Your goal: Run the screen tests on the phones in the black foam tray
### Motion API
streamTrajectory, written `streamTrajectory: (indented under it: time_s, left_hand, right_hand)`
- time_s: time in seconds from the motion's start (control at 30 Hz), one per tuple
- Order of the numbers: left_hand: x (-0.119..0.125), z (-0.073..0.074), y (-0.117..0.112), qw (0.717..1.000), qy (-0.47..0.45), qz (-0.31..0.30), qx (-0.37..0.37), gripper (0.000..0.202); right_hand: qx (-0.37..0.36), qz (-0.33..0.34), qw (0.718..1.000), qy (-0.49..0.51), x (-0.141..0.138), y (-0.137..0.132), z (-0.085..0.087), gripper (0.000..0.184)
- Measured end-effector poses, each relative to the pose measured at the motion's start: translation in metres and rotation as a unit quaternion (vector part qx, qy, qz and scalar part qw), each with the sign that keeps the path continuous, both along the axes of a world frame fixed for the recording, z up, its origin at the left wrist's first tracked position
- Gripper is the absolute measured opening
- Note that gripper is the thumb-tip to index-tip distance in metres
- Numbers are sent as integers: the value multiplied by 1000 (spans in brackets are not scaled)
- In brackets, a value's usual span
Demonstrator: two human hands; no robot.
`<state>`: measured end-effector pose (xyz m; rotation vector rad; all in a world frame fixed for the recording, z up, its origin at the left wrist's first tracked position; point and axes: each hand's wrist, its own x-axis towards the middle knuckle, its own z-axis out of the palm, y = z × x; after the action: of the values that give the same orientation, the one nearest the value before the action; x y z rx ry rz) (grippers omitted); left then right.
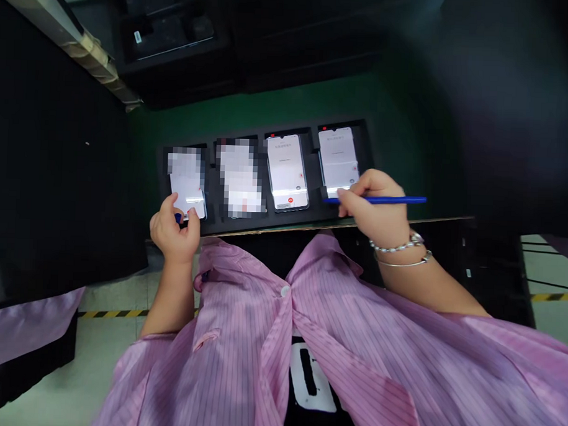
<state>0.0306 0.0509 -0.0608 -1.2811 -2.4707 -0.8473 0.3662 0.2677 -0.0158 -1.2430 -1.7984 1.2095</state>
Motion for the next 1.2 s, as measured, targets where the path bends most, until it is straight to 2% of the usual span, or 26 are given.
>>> streamTrajectory:
  time_s: [0.1,0.2,0.47,0.57,0.63,0.77,0.83,1.03,1.2]
  left_hand:
    - [1,0,-2,1000,3,-1,-7,50]
    - [1,-1,-3,1000,2,-10,-8,47]
    - [4,-5,-4,999,4,-31,22,44]
    - [6,-5,-4,1000,-4,-29,10,44]
    - [7,-6,-4,999,-7,-34,5,43]
    - [8,-5,-7,999,-15,-47,8,45]
    - [8,-4,-9,999,-10,-48,3,44]
    - [10,-7,-11,998,10,-54,16,43]
    - [12,-6,-12,998,-29,-53,4,46]
  right_hand:
    - [15,65,997,-43,-28,-14,-3,31]
    - [43,83,993,-79,-44,-19,-7,30]
    - [65,70,990,-105,-39,-12,-10,25]
    - [36,20,998,-52,-39,-19,-8,28]
    - [35,15,999,-19,-50,-29,-4,30]
    - [59,127,989,-40,-89,-52,2,29]
    - [56,161,984,-51,-106,-58,0,28]
    - [69,162,980,-87,-121,-58,-7,27]
    - [83,161,977,-114,-120,-55,-6,24]
